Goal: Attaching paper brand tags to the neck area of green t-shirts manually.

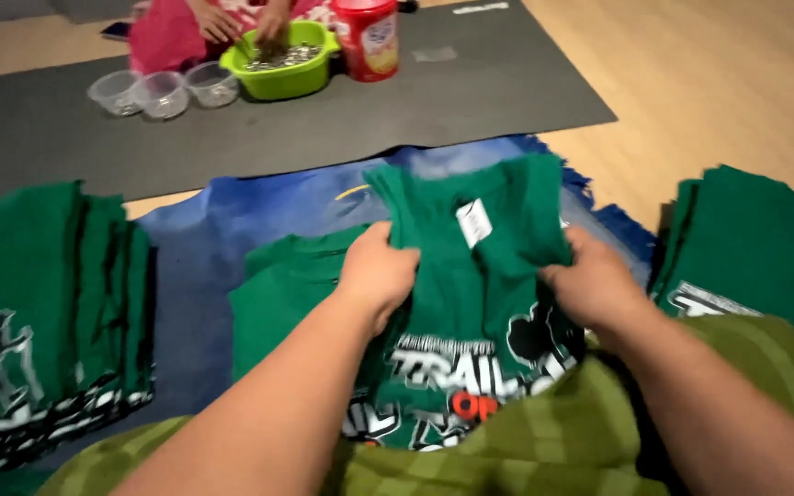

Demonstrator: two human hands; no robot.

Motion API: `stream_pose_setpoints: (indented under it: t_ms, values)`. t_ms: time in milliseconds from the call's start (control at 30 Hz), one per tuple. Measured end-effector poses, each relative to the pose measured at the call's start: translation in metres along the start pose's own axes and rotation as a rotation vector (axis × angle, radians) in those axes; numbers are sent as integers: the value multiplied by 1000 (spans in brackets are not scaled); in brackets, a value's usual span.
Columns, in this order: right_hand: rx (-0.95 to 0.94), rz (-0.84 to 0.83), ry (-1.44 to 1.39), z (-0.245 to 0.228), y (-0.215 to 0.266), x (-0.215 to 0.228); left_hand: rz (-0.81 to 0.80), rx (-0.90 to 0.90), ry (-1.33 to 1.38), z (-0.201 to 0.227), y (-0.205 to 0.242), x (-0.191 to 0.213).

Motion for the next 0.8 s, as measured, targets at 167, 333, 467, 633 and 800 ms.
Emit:
stream_pose_setpoints:
  t_ms: [167,333,467,633,800]
  values:
    - [-72,206,-100,18,10,77,-60,-111,-87,76,-14,-66]
    - [-150,448,-113,96,5,150,-172,-179,-113,145,-19,-167]
    - [-165,576,-280,139,21,205,-214,-249,90,198,1,-219]
    - [-104,765,-72,197,37,257,-259,-344,149,233,-4,-287]
    - [-435,638,-124,235,41,257,-410,-146,115,209,-5,-326]
Point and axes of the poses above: each hand's wrist, its own y-axis away from the middle knuckle, its own x-axis out of the back of the hand, z = x × y, the point moved 6 cm from there along -y, towards the middle knuckle, and after that the axes turned 5 degrees about -y, right-handed, at the moved point
